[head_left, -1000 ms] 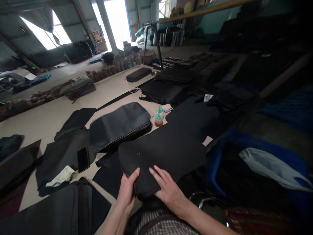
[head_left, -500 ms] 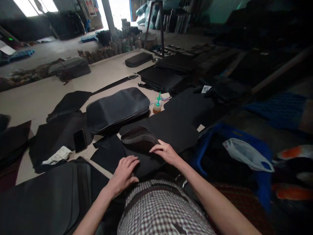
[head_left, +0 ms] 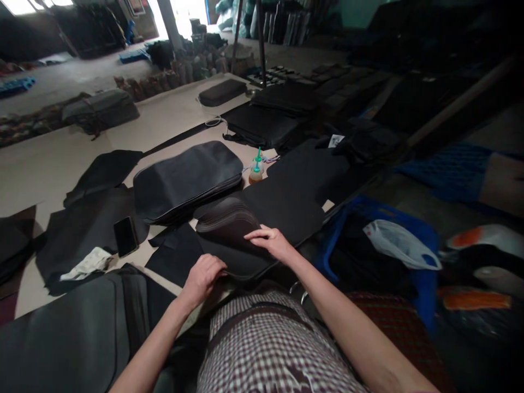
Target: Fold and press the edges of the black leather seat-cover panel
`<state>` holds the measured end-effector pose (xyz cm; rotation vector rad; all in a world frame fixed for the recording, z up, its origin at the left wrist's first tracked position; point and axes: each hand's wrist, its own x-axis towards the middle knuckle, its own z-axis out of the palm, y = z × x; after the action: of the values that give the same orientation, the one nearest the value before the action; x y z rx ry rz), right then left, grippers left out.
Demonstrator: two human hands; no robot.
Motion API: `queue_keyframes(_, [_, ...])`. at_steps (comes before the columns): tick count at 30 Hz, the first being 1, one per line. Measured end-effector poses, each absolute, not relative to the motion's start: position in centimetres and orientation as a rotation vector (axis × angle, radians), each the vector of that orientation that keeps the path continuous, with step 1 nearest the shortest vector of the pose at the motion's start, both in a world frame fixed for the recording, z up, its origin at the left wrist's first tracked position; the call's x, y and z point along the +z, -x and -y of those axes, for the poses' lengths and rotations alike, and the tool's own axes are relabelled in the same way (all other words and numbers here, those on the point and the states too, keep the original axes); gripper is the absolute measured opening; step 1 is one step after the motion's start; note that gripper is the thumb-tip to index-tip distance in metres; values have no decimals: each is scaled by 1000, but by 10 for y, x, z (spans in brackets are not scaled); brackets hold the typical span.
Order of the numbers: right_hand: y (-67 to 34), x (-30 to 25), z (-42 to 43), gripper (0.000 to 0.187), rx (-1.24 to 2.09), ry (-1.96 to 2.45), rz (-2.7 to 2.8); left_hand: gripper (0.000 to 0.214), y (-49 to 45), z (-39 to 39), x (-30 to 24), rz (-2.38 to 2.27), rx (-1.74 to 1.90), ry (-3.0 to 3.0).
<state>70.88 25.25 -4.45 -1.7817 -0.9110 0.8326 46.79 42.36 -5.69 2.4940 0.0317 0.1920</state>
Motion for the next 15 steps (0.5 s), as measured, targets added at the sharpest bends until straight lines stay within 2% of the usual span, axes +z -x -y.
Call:
queue_keyframes(7, [-691,-26,-241,23,818,1679,1241,12,-491,-426,-52,-57,313,-2437])
queue_keyframes(11, [-692,-21,-236,40,851,1669,1406,10,-494,-427,-50,-76,301,-2433])
queue_keyframes(12, [-692,-23,-236,39,825,1693,1431,10,-494,-426,-50,-83,303,-2434])
queue_keyframes(15, [-690,-33,-237,19,700,1763,1466,16,-491,-425,-54,-109,316,-2433])
